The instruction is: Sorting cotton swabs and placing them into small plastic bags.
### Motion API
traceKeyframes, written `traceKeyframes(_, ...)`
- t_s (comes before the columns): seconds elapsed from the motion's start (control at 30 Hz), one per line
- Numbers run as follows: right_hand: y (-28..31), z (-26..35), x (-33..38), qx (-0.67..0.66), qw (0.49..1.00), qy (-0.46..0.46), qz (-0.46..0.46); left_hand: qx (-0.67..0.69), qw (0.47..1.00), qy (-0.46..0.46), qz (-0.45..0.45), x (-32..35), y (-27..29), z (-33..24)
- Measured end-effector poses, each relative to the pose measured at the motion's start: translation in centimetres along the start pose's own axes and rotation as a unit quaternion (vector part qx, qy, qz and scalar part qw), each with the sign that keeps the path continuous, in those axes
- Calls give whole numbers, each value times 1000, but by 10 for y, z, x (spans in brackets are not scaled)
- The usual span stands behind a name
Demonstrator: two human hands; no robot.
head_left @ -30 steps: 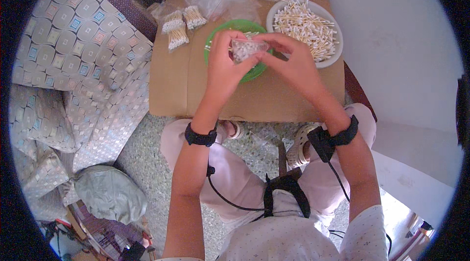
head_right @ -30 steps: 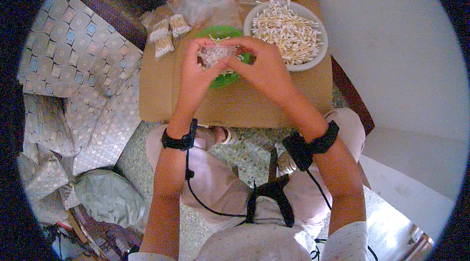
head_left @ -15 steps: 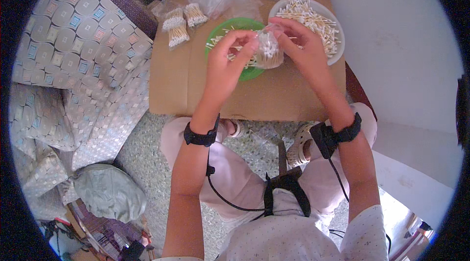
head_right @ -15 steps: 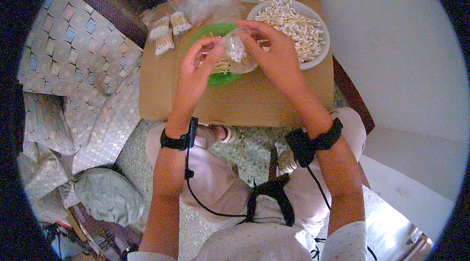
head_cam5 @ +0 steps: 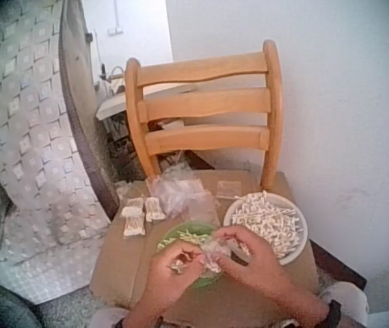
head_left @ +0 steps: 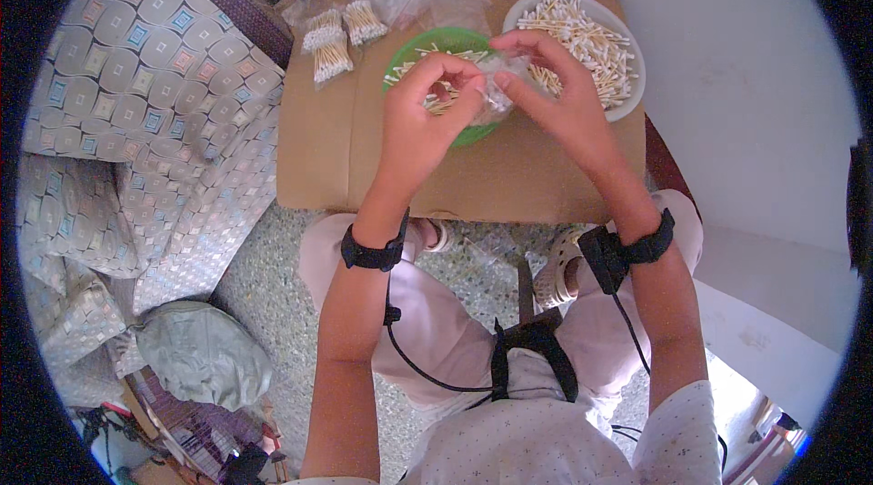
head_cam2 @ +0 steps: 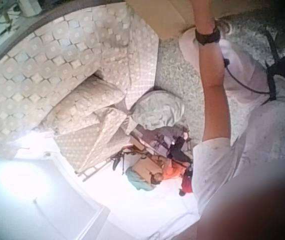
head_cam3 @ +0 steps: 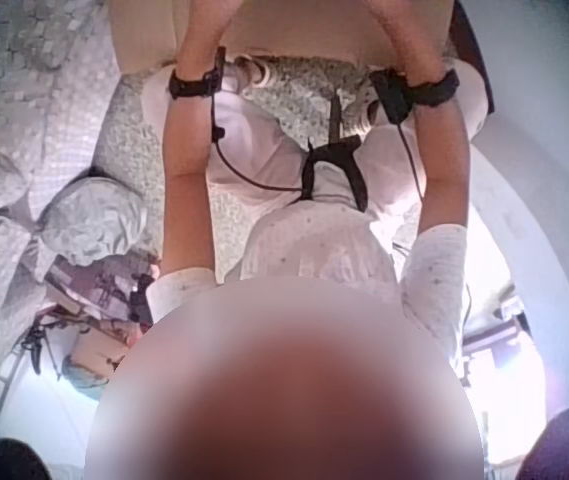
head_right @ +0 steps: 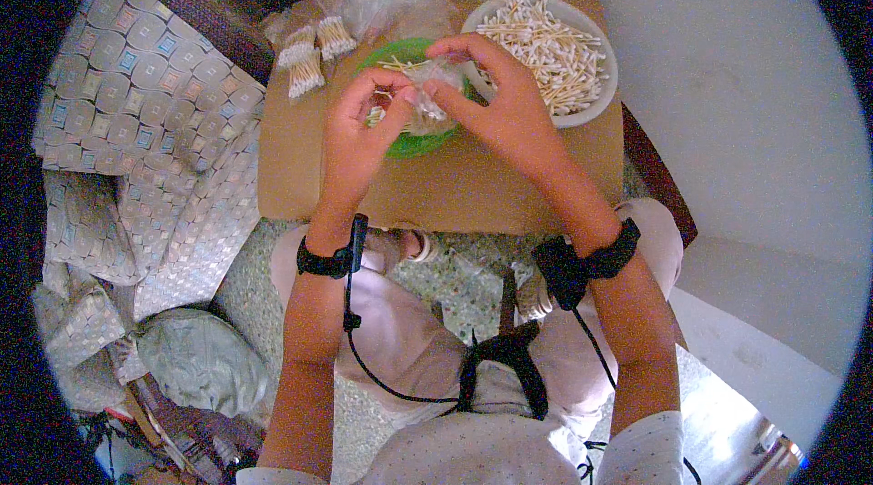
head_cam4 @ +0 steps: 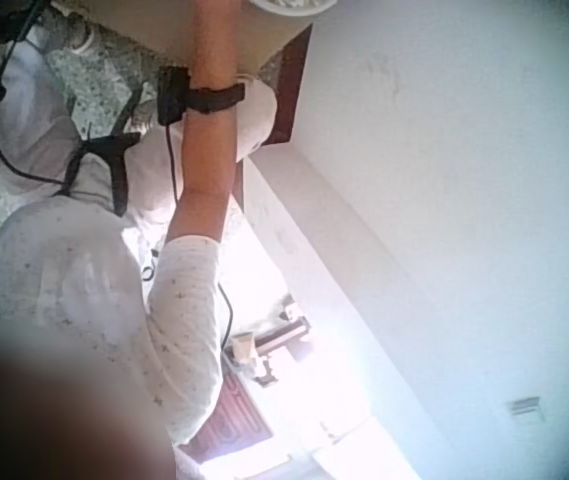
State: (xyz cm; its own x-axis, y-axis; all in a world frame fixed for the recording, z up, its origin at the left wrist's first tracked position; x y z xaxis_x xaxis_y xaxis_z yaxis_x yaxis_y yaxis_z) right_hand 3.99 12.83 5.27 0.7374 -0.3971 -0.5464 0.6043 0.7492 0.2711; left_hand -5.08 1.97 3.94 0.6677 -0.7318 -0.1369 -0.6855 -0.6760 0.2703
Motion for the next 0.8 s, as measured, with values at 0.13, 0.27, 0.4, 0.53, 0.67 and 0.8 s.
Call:
traceKeyframes(0.13,-1,2,-1,13,999,33,16,-9,1000,17,9,0,-2,2)
traceKeyframes(0.27,-1,5,-2,37,997,64,22,-4,1000,21,8,0,-2,1)
traceKeyframes(0.4,1,2,-2,10,999,49,10,35,999,9,-21,-1,3,0)
traceKeyframes(0.53,4,12,-3,52,996,73,0,21,999,31,-5,0,2,3)
traceKeyframes(0.67,2,14,-3,63,994,90,18,18,1000,16,-8,1,2,2)
traceKeyframes(0.8,-1,13,-2,61,994,89,16,3,1000,6,3,1,-2,2)
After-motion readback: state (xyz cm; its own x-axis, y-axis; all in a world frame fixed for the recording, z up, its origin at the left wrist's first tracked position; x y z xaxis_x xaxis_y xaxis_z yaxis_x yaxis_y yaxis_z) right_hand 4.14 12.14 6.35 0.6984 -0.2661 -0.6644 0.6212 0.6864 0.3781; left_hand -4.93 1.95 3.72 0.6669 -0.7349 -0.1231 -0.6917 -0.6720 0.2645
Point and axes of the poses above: each hand's wrist, its own x-axis away from the middle knuckle, its own y-axis out of the back of the hand, z = x × y, the point moved 10 cm from there along -x, towards the middle knuckle, and after that the axes turned 11 degrees about y, right-handed, at the moved point
